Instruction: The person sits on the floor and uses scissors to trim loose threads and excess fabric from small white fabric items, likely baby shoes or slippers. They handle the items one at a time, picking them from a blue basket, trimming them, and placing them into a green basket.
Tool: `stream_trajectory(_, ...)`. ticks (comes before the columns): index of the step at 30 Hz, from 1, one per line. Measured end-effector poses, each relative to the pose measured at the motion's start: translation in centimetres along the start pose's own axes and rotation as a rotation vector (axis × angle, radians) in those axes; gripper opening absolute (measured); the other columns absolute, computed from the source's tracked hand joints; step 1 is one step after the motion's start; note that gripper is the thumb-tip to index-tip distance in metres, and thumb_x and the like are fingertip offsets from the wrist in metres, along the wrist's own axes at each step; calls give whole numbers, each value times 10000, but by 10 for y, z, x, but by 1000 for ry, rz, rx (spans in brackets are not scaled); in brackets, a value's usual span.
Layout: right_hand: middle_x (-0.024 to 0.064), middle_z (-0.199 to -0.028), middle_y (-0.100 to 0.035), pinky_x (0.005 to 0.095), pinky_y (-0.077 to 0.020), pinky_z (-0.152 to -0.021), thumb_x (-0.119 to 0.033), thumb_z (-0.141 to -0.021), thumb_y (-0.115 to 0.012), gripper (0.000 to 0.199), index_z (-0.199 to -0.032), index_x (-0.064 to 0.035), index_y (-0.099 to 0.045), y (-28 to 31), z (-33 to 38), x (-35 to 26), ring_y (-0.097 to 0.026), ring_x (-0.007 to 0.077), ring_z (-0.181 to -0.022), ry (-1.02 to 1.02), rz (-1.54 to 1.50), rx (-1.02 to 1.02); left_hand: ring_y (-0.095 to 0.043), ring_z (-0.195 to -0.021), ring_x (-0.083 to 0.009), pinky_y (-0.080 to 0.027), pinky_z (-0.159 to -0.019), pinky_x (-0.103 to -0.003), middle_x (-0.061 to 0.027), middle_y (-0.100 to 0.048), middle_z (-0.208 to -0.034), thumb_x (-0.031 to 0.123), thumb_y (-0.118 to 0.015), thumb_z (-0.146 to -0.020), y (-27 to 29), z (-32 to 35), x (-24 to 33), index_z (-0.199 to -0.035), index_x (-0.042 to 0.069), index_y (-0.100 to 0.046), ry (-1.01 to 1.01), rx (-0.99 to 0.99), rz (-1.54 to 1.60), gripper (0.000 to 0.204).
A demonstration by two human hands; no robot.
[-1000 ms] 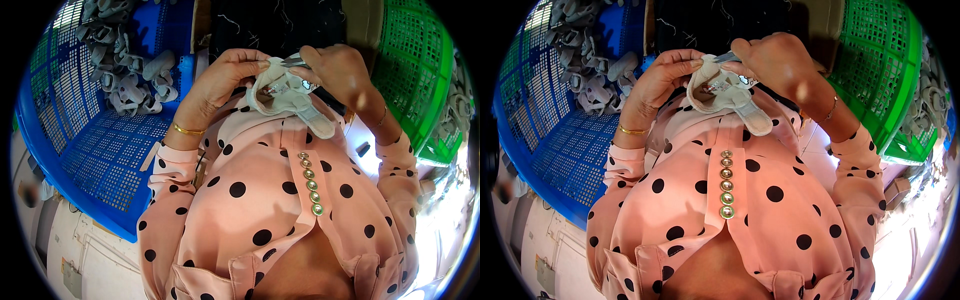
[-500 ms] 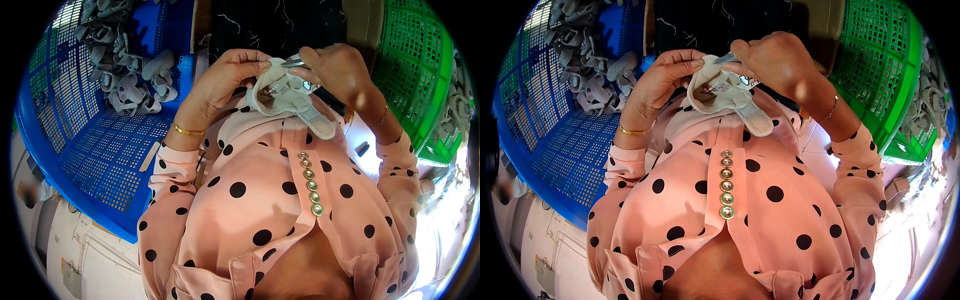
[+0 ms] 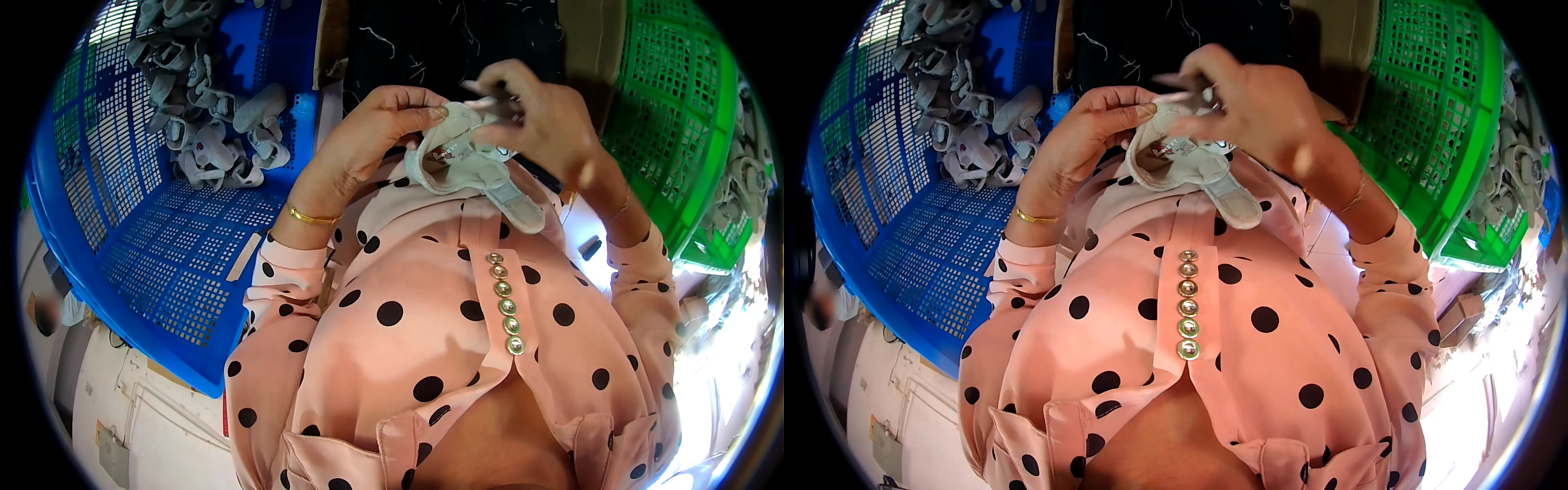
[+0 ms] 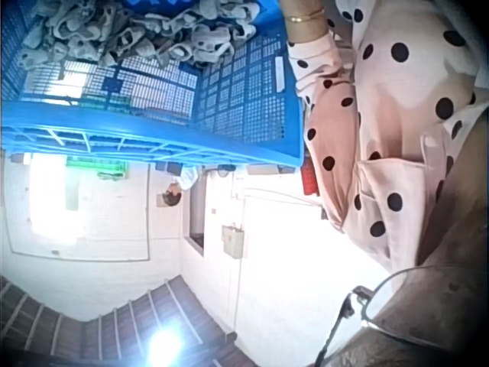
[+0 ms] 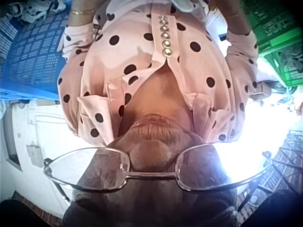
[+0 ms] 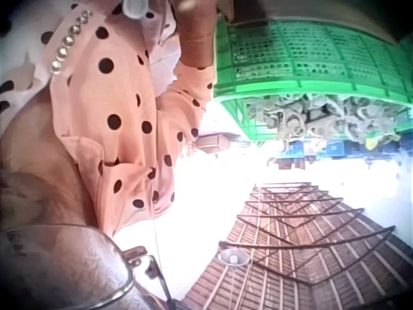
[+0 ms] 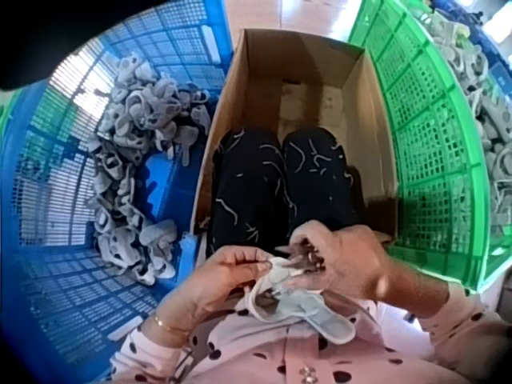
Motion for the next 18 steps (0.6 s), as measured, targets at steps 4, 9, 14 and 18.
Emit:
stream_trajectory(4,95,-774,-680,385,-505,-586,-277,-838,-692,297,-1023,-97,-545,-24,0,-9,-655,295,-654,274,316,-32,-627,-771,-66,-486,-689,-199,-16,-689,-917,143,-597,-957,3,-3,-5,-1086,10,-666,15,-41,-25,198)
stream_trajectory(9,125,-744,-646,381,-500,-577,-258,-892,-655,242,-1002,-83,-530,9,-16,70,-648,335,-679,-179,138,206,-586,-696,-54,-468,-609,-167,-39,-664,-862,114,-618,-943,-2,0,-4,-1068,-21,-660,-2,51,18,188)
stream_trajectory(14,124,-661,-616,368,-461,-509,-458,-899,-636,401,-955,-83,-505,16,5,21,-610,324,-588,53,245,212,-592,-684,-59,-489,-613,-166,-56,-668,-878,121,-612,-949,-2,1,-5,-1071,-17,-653,5,56,87,188)
stream_trajectory(18,114,-594,-560,365,-437,-458,-473,-888,-625,428,-809,-71,-500,3,17,7,-577,305,-532,88,369,3,-643,-826,-85,-514,-745,-208,-38,-688,-952,158,-578,-973,1,1,-2,-1100,2,-651,14,-17,19,214)
Point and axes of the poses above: each hand's wrist, its own z-axis away from the middle knuckle, its own y-axis out of the back of the hand, x = y × z, the point moved 5 cm from there along -z, towards the middle knuckle
